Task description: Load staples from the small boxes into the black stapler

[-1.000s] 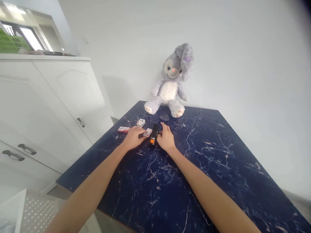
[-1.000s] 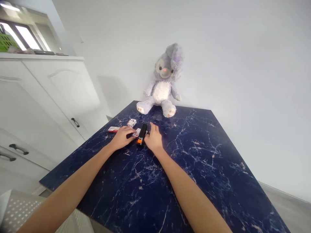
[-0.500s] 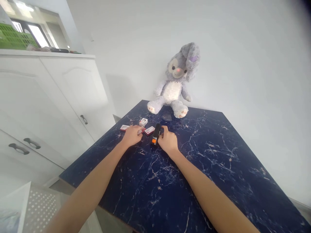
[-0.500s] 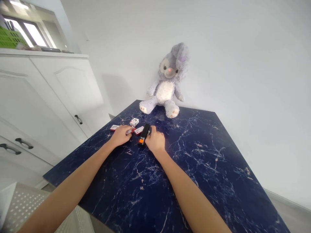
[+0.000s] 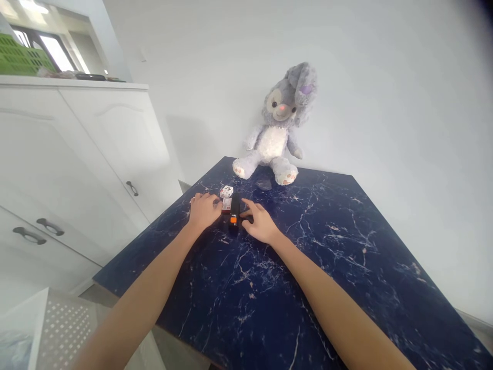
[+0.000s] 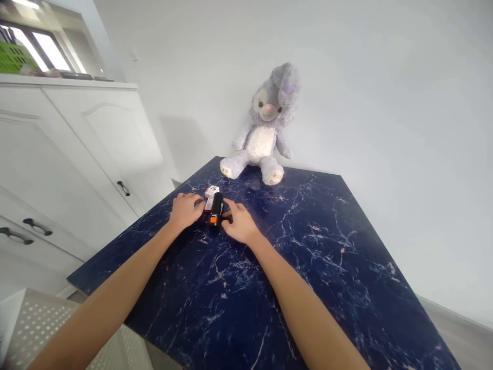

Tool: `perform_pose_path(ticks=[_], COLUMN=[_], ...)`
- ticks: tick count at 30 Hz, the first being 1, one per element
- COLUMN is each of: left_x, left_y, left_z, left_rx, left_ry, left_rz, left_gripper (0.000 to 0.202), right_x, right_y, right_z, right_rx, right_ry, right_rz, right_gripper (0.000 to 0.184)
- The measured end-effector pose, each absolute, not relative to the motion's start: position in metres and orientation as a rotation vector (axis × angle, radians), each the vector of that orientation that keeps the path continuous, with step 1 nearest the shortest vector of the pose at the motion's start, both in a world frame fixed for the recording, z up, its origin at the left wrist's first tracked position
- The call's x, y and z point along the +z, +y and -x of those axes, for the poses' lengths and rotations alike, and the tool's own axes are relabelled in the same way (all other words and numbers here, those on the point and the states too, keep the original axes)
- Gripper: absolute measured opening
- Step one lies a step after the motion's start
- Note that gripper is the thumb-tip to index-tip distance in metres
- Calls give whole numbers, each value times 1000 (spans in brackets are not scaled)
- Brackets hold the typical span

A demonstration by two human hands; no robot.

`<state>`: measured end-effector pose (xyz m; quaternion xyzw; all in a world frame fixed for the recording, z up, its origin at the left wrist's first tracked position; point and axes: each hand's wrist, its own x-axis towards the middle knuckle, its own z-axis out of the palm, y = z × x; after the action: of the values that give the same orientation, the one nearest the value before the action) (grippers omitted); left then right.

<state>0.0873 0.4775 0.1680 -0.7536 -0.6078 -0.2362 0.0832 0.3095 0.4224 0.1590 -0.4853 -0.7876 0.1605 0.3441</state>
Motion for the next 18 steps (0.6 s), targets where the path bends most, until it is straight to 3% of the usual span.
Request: perform_pose_path(ticks=[7, 13, 18], left_x=[172, 171, 171], left_y=[478, 479, 480], left_z=[-85, -84, -81], left_rx=[-742, -712, -785], left_ry=[-1954, -1921, -1925], left_rz=[2162, 2194, 2140], left_gripper=[31, 24, 27], right_x=[156, 152, 151], right_y=[421, 428, 432], right_z=[-307, -304, -307], right_rx=[383, 260, 249], right_ry=[-2164, -2255, -2379], right_rz=[1135, 1091, 918], right_gripper=[79, 28, 18])
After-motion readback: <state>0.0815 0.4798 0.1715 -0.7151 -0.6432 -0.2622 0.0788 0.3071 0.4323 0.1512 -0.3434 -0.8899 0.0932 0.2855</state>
